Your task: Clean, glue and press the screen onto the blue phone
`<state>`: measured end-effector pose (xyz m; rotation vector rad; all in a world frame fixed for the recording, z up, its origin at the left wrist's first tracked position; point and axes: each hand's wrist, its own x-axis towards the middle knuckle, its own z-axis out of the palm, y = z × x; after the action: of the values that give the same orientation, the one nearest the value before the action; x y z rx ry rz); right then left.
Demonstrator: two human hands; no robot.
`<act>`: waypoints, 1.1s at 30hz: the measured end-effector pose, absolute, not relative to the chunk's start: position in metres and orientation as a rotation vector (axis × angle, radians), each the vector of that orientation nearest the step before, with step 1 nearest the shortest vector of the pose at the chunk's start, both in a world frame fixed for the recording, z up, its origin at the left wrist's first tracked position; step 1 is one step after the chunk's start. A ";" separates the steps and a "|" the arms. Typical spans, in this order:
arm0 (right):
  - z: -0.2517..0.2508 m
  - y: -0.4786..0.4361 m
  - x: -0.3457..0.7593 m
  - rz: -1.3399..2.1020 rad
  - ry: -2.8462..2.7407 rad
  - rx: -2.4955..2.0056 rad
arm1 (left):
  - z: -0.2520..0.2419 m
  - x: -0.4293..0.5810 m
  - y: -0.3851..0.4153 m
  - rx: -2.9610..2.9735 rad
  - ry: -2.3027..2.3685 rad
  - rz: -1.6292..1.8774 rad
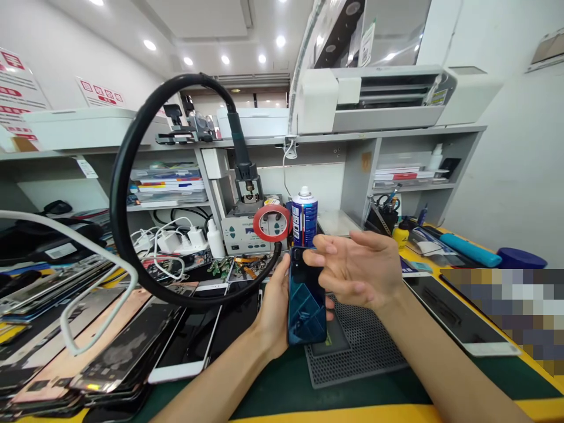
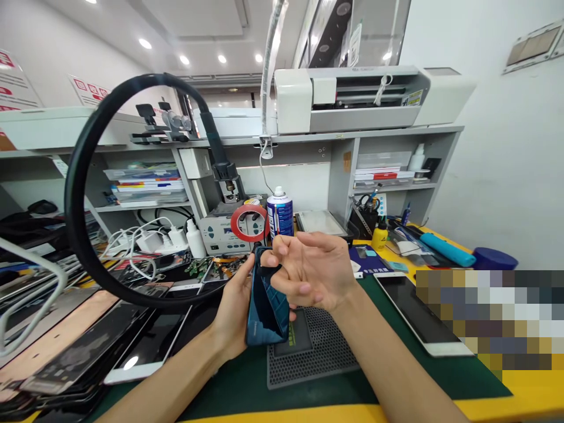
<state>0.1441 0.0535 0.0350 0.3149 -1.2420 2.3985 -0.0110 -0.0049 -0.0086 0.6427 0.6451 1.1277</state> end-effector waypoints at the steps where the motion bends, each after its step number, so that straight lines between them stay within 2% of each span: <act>1: 0.035 0.052 0.143 2.397 -1.254 0.334 | -0.009 -0.010 -0.005 0.643 0.641 1.129; 7: 0.031 0.044 0.131 2.405 -1.412 0.046 | -0.014 -0.011 -0.005 0.563 0.697 1.272; 17: 0.024 0.045 0.123 2.560 -1.258 0.189 | -0.005 -0.020 0.000 0.486 0.640 1.254; 24: 0.011 0.035 0.106 2.679 -1.244 -0.040 | 0.002 -0.036 0.011 0.458 0.601 1.279; 28: 0.010 0.034 0.105 2.580 -1.291 -0.191 | 0.002 -0.043 0.015 0.481 0.619 1.285; 33: 0.013 0.039 0.114 2.676 -1.239 0.084 | 0.004 -0.045 0.016 0.467 0.636 1.343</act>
<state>0.1143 0.0391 0.0125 0.0844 -1.2394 2.6759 -0.0453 0.0164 0.0045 0.4675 0.6358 1.3433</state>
